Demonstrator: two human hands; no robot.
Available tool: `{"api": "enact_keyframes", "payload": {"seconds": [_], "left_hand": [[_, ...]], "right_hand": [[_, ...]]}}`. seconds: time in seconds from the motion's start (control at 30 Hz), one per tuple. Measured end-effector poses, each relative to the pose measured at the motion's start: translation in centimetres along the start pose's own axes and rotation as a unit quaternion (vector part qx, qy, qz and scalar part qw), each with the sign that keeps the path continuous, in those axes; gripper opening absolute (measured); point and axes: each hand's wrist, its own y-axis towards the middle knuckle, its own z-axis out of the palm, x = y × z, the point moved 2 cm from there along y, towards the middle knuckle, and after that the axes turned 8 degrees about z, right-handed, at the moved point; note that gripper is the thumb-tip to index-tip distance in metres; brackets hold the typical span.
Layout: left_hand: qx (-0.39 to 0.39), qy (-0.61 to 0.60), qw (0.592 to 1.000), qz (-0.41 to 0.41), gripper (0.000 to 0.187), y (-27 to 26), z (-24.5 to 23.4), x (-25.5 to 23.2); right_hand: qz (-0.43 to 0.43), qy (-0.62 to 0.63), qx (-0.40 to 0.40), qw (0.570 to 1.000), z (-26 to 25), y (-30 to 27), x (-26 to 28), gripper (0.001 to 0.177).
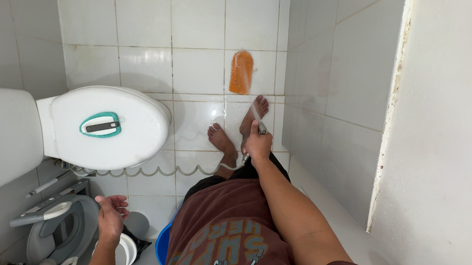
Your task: The recorder is scrubbing the bathroom floor and walls with a brush and spraying water with a bidet hose.
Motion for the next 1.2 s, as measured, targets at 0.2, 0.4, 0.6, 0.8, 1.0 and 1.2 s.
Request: {"api": "enact_keyframes", "payload": {"seconds": [0.2,0.4,0.6,0.8,1.0,1.2], "left_hand": [[-0.001,0.0,1.0,-0.002,0.088,-0.1,-0.2,-0.2],[0.001,-0.005,1.0,0.0,0.089,0.0,0.3,-0.3],[-0.002,-0.012,1.0,-0.002,0.088,-0.9,0.1,0.6],[-0.004,-0.018,1.0,-0.006,0.088,-1.4,0.1,2.2],[0.009,0.007,1.0,-0.004,0.089,-1.4,0.4,3.0],[0.035,-0.006,0.999,0.006,0.091,1.5,1.1,3.5]], "right_hand": [[-0.012,0.012,0.037,0.999,0.0,-0.3,0.0,0.057],[0.018,-0.014,0.024,0.999,-0.1,-0.7,0.0,0.058],[0.013,-0.019,0.027,0.999,-0.1,-0.6,-0.9,0.056],[0.031,-0.018,0.032,0.999,0.1,-0.6,-0.8,0.057],[0.048,-0.011,0.008,0.999,-0.7,-1.0,-1.2,0.05],[0.125,0.003,-0.01,0.992,-3.5,0.5,-4.4,0.049]]}}
